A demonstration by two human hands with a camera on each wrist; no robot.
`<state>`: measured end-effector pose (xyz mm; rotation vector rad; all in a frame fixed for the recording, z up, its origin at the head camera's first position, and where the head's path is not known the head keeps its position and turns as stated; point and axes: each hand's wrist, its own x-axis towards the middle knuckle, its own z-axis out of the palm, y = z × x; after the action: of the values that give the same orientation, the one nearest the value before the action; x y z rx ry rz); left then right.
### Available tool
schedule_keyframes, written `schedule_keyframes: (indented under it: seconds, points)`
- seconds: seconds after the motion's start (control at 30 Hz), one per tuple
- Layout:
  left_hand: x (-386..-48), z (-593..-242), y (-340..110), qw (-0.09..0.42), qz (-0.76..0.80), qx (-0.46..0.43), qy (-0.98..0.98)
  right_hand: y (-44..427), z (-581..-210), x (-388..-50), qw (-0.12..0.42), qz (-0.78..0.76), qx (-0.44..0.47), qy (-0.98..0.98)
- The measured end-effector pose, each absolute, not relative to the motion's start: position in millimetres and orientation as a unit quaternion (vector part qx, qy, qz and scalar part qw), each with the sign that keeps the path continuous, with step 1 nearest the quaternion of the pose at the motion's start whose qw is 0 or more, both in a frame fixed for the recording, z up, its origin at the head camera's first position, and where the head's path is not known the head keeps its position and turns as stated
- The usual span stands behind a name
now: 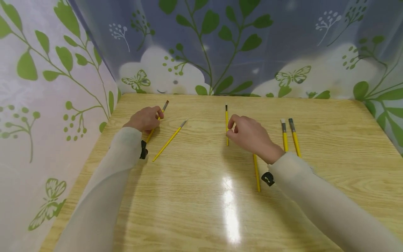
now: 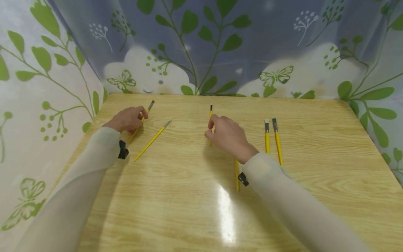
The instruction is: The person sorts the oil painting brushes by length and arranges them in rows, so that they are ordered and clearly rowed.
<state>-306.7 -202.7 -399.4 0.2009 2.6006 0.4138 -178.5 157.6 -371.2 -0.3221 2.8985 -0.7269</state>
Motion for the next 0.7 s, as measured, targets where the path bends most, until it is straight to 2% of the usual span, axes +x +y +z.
schedule_keyframes:
  seconds: [0.7]
  points:
    - [-305, -404, -204, 0.231, 0.157, 0.083, 0.956, 91, -354, -207, 0.098, -0.267, -0.114, 0.952]
